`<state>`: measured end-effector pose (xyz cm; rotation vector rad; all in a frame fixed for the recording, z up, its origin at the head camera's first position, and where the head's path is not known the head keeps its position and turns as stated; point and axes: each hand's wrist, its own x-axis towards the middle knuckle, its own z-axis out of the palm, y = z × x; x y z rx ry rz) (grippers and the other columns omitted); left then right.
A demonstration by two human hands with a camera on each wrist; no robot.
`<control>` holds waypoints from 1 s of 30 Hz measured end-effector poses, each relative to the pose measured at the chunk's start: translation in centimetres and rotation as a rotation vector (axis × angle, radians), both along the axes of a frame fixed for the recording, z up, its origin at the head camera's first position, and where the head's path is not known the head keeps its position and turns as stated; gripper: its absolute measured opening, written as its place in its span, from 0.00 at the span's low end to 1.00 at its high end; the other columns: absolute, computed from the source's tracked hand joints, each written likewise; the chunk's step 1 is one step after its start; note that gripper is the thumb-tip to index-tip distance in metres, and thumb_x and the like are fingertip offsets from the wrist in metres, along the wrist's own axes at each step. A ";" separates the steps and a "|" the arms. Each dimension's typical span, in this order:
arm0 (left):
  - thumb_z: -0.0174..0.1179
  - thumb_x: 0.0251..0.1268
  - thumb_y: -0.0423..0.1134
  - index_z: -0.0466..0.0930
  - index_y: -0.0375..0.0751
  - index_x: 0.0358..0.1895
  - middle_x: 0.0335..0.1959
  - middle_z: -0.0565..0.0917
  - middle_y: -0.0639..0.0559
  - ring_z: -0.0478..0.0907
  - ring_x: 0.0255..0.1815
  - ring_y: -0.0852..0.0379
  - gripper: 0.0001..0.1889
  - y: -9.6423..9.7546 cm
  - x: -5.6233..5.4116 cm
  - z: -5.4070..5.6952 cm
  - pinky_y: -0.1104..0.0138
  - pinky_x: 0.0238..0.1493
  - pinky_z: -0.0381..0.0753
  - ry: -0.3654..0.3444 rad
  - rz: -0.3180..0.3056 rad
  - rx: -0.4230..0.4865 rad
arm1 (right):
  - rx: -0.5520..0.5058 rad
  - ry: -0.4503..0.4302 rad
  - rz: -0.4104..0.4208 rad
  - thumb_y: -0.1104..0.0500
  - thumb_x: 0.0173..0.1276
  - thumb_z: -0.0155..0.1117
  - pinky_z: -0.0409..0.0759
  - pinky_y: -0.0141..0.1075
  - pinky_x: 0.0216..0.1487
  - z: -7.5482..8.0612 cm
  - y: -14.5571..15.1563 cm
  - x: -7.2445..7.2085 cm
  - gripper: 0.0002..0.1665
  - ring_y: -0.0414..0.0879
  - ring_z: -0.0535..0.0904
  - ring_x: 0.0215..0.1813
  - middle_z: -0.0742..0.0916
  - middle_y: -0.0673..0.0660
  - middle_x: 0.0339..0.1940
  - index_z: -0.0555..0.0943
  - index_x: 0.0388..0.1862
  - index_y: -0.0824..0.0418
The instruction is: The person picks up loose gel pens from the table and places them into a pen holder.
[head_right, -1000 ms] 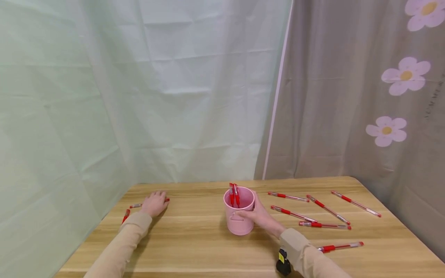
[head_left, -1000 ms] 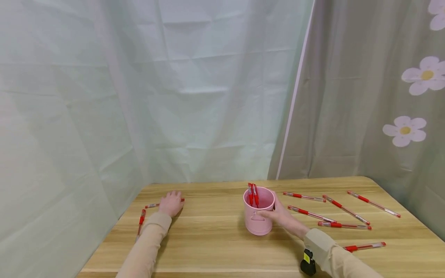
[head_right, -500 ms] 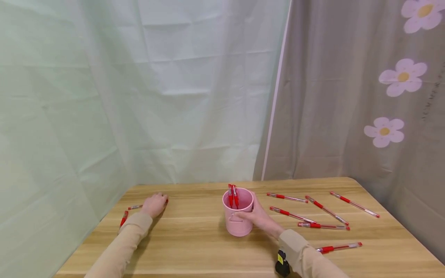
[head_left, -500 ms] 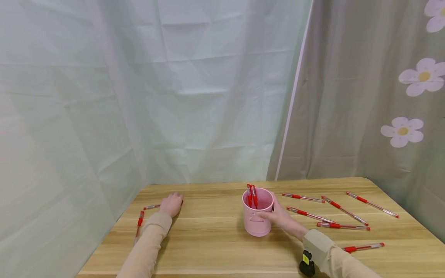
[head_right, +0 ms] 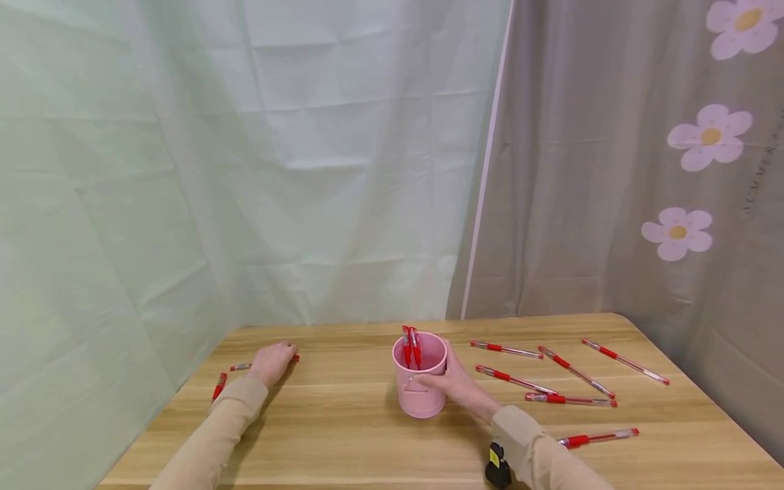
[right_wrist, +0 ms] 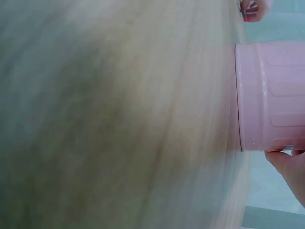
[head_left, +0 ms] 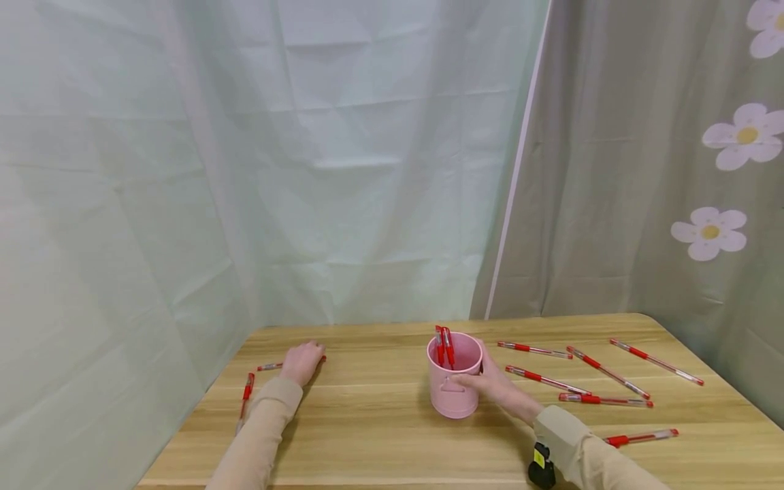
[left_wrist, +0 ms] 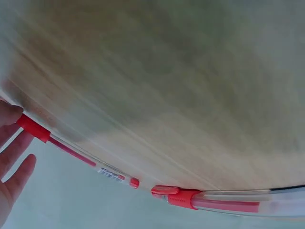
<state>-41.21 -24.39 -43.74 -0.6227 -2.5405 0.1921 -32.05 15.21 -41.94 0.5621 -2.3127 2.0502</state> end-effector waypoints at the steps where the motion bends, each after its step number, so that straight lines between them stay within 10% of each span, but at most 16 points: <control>1: 0.66 0.46 0.30 0.74 0.40 0.25 0.24 0.75 0.45 0.75 0.24 0.46 0.08 0.0 0.0 0.0 0.56 0.18 0.75 0.009 -0.011 -0.005 | 0.001 -0.004 -0.003 0.57 0.51 0.71 0.66 0.46 0.54 0.0 0.0 0.0 0.44 0.53 0.63 0.59 0.69 0.57 0.58 0.57 0.63 0.56; 20: 0.66 0.40 0.21 0.73 0.34 0.35 0.34 0.75 0.41 0.75 0.32 0.44 0.16 2.2 -0.4 2.1 0.57 0.30 0.76 0.082 -0.204 0.031 | 0.005 0.018 0.016 0.58 0.52 0.71 0.66 0.46 0.55 -0.1 0.1 0.0 0.45 0.54 0.62 0.59 0.68 0.59 0.59 0.56 0.63 0.58; 30: 0.64 0.42 0.17 0.71 0.32 0.36 0.30 0.66 0.44 0.68 0.20 0.54 0.17 3.6 0.0 2.7 0.66 0.18 0.71 0.104 -0.272 0.070 | 0.002 0.005 -0.003 0.57 0.51 0.71 0.66 0.46 0.55 0.0 0.0 0.1 0.45 0.54 0.63 0.59 0.69 0.58 0.58 0.56 0.63 0.57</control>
